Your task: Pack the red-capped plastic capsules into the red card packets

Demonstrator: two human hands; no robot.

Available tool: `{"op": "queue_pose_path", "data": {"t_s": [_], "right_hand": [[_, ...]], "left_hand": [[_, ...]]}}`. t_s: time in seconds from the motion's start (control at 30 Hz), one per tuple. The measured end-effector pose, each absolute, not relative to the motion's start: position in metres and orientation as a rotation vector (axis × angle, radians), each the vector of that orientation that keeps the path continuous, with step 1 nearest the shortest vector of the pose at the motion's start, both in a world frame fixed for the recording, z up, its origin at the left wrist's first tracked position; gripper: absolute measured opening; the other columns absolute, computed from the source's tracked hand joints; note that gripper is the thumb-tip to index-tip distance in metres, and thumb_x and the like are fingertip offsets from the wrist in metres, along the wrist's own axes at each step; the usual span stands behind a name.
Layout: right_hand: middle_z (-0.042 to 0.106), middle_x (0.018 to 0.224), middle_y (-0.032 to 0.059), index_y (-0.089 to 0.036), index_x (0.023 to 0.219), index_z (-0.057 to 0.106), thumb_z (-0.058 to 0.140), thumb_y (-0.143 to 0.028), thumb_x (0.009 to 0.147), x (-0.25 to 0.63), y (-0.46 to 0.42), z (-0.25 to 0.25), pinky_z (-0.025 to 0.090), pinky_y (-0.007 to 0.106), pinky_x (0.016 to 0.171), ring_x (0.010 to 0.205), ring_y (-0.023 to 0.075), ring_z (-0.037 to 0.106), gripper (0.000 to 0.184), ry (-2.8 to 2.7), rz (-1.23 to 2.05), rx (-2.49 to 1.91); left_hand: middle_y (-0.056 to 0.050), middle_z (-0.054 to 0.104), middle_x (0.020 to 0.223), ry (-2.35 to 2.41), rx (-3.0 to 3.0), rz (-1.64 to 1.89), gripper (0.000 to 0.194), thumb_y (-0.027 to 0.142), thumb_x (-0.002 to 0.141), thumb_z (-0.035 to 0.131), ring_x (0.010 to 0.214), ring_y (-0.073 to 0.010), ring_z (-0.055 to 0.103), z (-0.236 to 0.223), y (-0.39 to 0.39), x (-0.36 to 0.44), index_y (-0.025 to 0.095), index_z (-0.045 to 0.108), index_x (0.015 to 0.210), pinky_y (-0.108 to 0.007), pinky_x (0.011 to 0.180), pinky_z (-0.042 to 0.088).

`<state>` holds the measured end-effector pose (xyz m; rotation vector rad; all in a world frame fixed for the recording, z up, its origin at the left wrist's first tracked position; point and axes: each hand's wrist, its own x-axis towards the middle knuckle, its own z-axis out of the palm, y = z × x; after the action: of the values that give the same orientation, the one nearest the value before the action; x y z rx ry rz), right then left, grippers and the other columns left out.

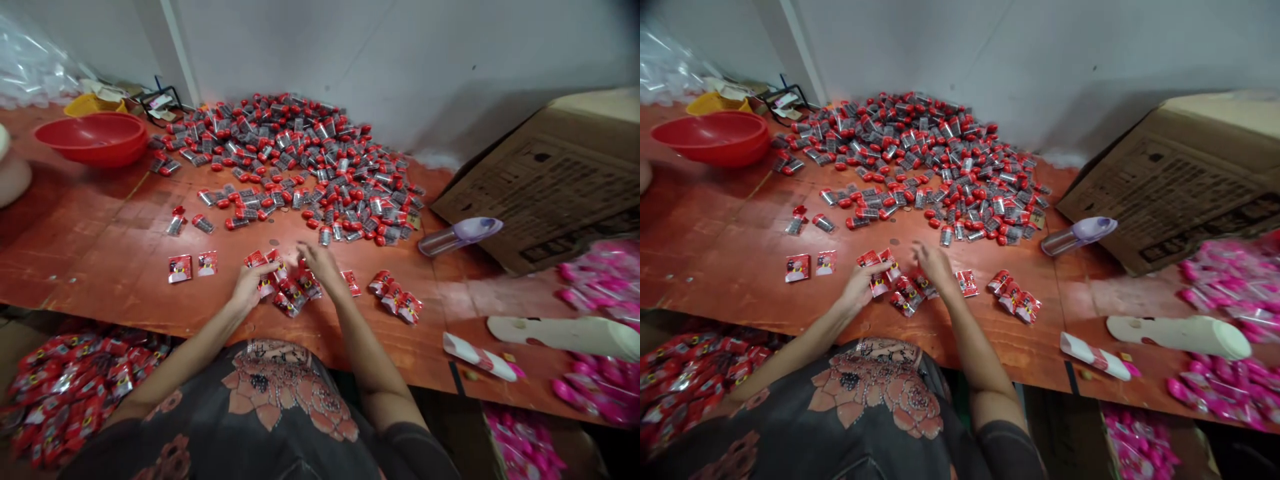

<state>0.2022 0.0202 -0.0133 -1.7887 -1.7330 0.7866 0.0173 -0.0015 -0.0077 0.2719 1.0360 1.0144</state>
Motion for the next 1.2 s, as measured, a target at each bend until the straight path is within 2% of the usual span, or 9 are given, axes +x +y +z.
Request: {"op": "queue_pose_path", "data": {"t_s": [0.07,0.17,0.3,0.43,0.53,0.7,0.9,1.07,1.2], "right_hand": [[0.065,0.114,0.0190,-0.011,0.125,0.059,0.047,-0.033,0.094,0.216,0.039,-0.021,0.045,0.039,0.085,0.099,0.0270,0.061,0.039,-1.618,0.582,-1.986],[0.058,0.121,0.0272,-0.006,0.122,0.058,0.057,-0.026,0.087,0.232,0.058,-0.034,0.043,0.044,0.087,0.107,0.0333,0.057,0.040,-1.545,0.343,-2.263],[0.061,0.113,0.0218,-0.010,0.122,0.059,0.061,-0.022,0.081,0.236,0.049,-0.040,0.044,0.043,0.087,0.101,0.0310,0.058,0.043,-1.583,0.381,-2.234],[0.059,0.108,0.0104,-0.023,0.132,0.054,0.060,-0.034,0.083,0.212,0.004,-0.023,0.048,0.043,0.085,0.093,0.0248,0.058,0.051,-1.500,0.450,-1.864],[0.055,0.101,0.0062,-0.032,0.136,0.052,0.061,-0.037,0.084,0.181,-0.037,-0.003,0.051,0.040,0.080,0.085,0.0214,0.057,0.053,-1.507,0.579,-1.640],[0.051,0.103,0.0065,-0.035,0.139,0.048,0.058,-0.033,0.088,0.148,-0.068,0.011,0.050,0.042,0.087,0.093,0.0229,0.055,0.053,-1.547,0.543,-1.555],[0.050,0.103,0.0069,-0.035,0.139,0.049,0.058,-0.031,0.088,0.147,-0.067,0.009,0.052,0.042,0.085,0.094,0.0230,0.055,0.052,-1.505,0.501,-1.588],[0.054,0.102,0.0054,-0.039,0.134,0.054,0.063,-0.032,0.085,0.144,-0.071,0.009,0.054,0.041,0.081,0.088,0.0212,0.059,0.051,-1.403,0.736,-1.503],[0.062,0.111,0.0049,-0.037,0.131,0.058,0.065,-0.031,0.083,0.146,-0.072,0.009,0.050,0.044,0.089,0.096,0.0218,0.060,0.050,-1.289,0.952,-1.427]], "left_hand": [[-0.006,0.072,0.068,1.039,0.200,1.042,0.019,0.007,0.060,0.080,0.055,-0.0157,0.067,-0.005,0.002,0.019,0.010,0.071,0.077,-0.025,0.055,0.054],[-0.005,0.071,0.067,0.995,0.082,1.056,0.013,0.006,0.065,0.077,0.057,-0.0137,0.066,-0.002,0.007,0.019,0.010,0.069,0.075,-0.022,0.056,0.054],[-0.004,0.071,0.069,0.955,-0.016,1.068,0.011,0.006,0.071,0.074,0.058,-0.0121,0.066,-0.001,0.010,0.014,0.012,0.068,0.078,-0.023,0.060,0.054],[-0.004,0.071,0.071,0.919,-0.055,1.074,0.007,0.008,0.076,0.071,0.058,-0.0107,0.065,0.002,0.011,0.010,0.012,0.067,0.078,-0.022,0.061,0.053],[-0.004,0.070,0.069,0.905,-0.075,1.089,0.006,0.008,0.078,0.069,0.058,-0.0109,0.064,0.005,0.011,0.013,0.013,0.066,0.076,-0.023,0.063,0.053],[-0.003,0.070,0.069,0.876,-0.049,1.120,0.008,0.007,0.077,0.069,0.061,-0.0121,0.065,0.006,0.008,0.020,0.014,0.066,0.077,-0.025,0.068,0.055],[-0.003,0.071,0.070,0.912,0.038,1.144,0.010,0.012,0.071,0.075,0.061,-0.0131,0.065,0.010,0.001,0.020,0.014,0.067,0.076,-0.027,0.067,0.055],[-0.003,0.071,0.072,0.969,0.060,1.196,0.018,0.012,0.065,0.079,0.065,-0.0151,0.066,0.014,-0.002,0.021,0.014,0.067,0.078,-0.031,0.072,0.056],[-0.002,0.072,0.074,0.962,0.144,1.217,0.024,0.013,0.060,0.082,0.064,-0.0141,0.066,0.020,-0.006,0.020,0.014,0.068,0.079,-0.031,0.073,0.056]]}}
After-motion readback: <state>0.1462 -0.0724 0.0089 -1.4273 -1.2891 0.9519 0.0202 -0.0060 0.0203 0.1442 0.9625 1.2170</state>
